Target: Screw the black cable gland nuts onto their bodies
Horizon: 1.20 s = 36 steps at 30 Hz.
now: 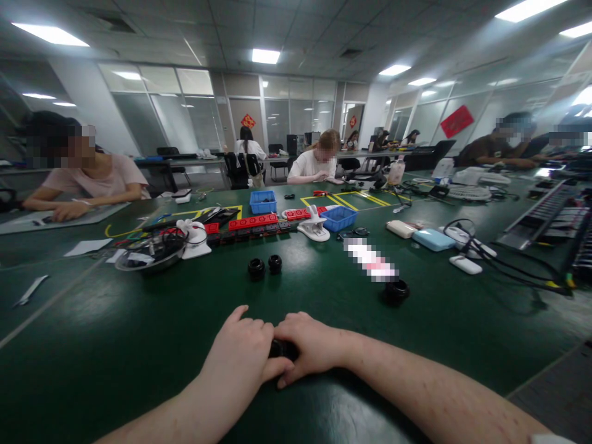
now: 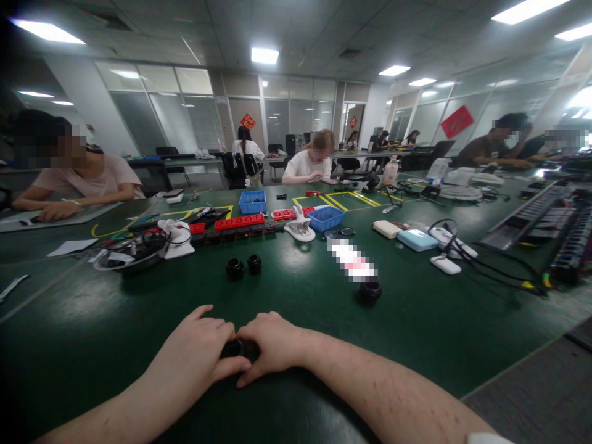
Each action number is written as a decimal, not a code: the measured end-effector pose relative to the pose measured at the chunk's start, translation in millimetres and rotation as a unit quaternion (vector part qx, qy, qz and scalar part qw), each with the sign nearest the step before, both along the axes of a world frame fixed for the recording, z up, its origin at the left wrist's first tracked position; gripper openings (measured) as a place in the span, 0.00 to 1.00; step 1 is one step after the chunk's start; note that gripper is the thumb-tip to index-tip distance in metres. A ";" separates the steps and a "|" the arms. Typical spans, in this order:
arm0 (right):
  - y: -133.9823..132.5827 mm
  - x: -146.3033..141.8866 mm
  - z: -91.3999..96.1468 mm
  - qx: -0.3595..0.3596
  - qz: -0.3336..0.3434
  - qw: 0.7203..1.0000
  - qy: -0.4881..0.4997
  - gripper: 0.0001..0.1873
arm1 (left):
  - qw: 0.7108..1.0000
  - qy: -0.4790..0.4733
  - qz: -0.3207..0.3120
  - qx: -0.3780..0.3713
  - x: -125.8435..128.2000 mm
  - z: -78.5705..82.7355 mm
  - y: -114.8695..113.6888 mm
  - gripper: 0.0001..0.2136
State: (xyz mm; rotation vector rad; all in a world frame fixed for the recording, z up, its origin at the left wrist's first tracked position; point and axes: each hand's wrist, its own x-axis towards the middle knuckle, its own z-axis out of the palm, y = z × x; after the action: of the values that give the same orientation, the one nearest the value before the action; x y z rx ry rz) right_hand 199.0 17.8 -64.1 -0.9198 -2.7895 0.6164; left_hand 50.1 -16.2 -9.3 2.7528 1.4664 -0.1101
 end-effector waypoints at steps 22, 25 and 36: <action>-0.5 1.3 0.8 -0.003 0.021 1.000 0.006 0.25 | 0.970 -0.091 -0.157 -0.161 -28.3 15.3 10.9 0.18; -0.8 1.4 1.0 -0.005 0.015 1.000 0.010 0.23 | 0.981 -0.059 -0.101 -0.155 -21.6 15.8 9.2 0.14; -0.6 0.5 1.3 0.001 0.015 1.000 0.010 0.27 | 0.997 0.028 -0.010 -0.070 1.1 11.0 6.3 0.14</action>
State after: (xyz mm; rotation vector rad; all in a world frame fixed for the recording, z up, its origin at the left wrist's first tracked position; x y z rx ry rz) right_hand 199.6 17.2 -62.8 -0.8695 -2.7908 0.6243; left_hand 51.3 -9.9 1.7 2.6726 1.3867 -0.2825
